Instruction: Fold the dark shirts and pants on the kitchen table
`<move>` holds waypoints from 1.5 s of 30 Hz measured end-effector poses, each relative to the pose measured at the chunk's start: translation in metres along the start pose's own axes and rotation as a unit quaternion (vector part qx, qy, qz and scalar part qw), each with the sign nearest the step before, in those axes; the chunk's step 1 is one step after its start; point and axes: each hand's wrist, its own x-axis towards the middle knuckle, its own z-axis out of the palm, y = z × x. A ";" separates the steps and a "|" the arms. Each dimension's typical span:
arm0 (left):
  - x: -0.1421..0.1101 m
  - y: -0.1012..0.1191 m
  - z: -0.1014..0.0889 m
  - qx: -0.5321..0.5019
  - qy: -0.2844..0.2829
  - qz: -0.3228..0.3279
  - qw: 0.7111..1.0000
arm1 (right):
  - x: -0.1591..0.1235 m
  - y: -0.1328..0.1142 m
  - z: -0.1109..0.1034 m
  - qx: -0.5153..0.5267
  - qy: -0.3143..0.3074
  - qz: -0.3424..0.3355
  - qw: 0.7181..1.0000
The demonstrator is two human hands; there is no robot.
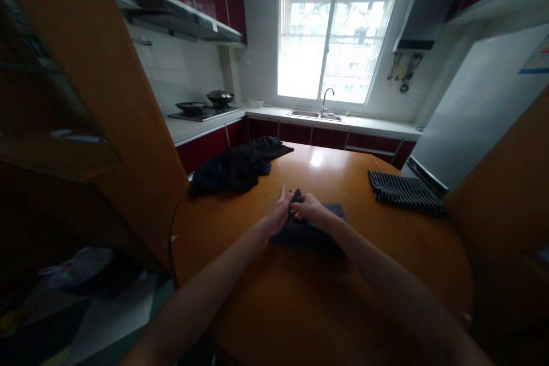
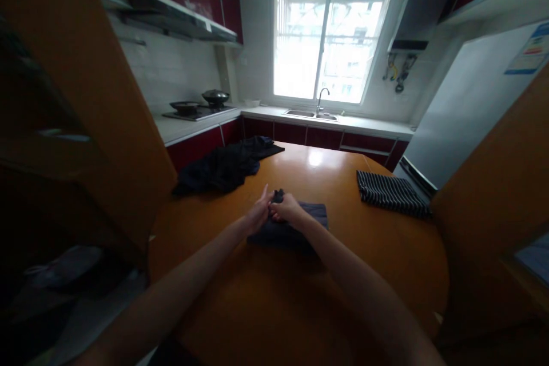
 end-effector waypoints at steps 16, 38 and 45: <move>0.001 -0.017 -0.007 0.307 0.044 0.165 0.936 | -0.033 0.107 -0.120 -0.211 0.186 -0.264 0.923; 0.016 -0.009 -0.045 0.336 -0.022 0.163 0.927 | -0.081 0.133 -0.090 -0.526 0.059 -0.341 0.777; 0.003 -0.004 -0.025 0.578 0.088 0.255 0.770 | -0.087 0.123 -0.080 -0.572 0.058 -0.331 0.749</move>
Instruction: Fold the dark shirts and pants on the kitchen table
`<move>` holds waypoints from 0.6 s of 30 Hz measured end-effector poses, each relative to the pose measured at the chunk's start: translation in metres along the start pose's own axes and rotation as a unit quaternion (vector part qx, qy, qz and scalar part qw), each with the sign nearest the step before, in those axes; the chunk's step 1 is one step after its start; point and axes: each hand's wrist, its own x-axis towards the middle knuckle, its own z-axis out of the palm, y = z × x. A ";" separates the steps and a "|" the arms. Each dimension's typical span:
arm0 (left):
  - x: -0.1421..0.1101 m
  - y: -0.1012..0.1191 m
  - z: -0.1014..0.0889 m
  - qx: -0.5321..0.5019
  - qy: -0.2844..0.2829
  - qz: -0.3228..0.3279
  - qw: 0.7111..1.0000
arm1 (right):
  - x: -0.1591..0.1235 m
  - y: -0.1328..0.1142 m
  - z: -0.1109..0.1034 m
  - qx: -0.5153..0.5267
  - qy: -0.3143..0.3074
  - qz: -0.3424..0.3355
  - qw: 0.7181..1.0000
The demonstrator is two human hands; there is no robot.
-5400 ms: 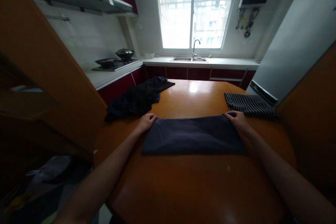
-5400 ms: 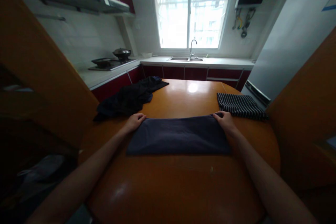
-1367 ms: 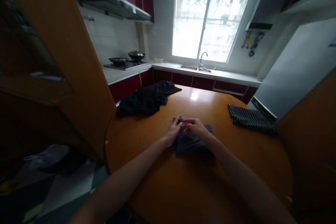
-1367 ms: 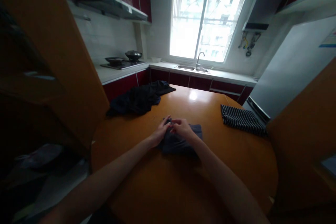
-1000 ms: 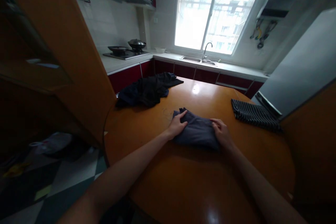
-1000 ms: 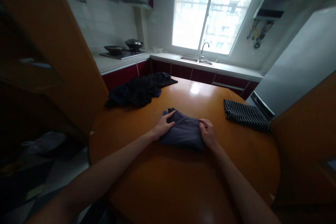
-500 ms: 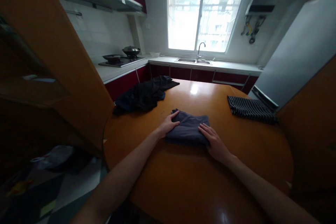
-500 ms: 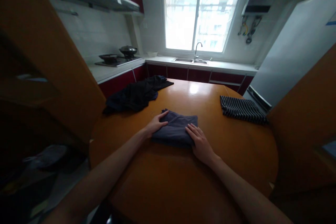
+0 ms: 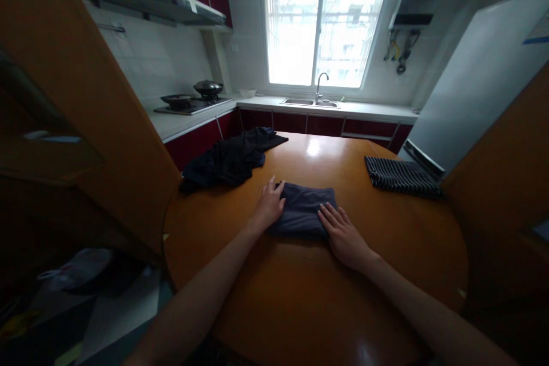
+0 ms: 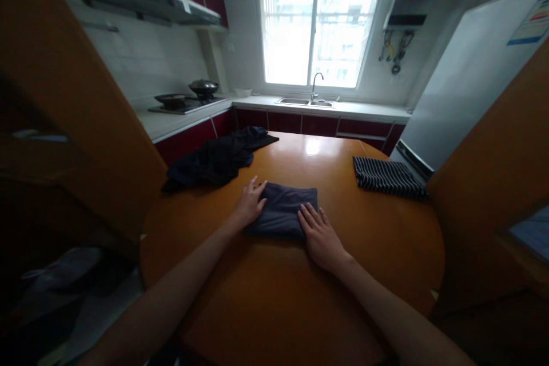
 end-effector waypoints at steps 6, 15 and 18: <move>-0.023 0.043 0.030 0.078 -0.158 0.145 0.974 | 0.005 0.005 -0.011 0.097 -0.054 0.003 0.994; -0.015 0.015 0.029 0.128 -0.162 0.092 0.974 | 0.083 0.048 0.012 0.161 -0.037 0.168 0.972; -0.006 0.005 0.027 0.143 -0.133 0.038 0.980 | 0.089 0.061 0.025 0.171 -0.094 0.194 0.962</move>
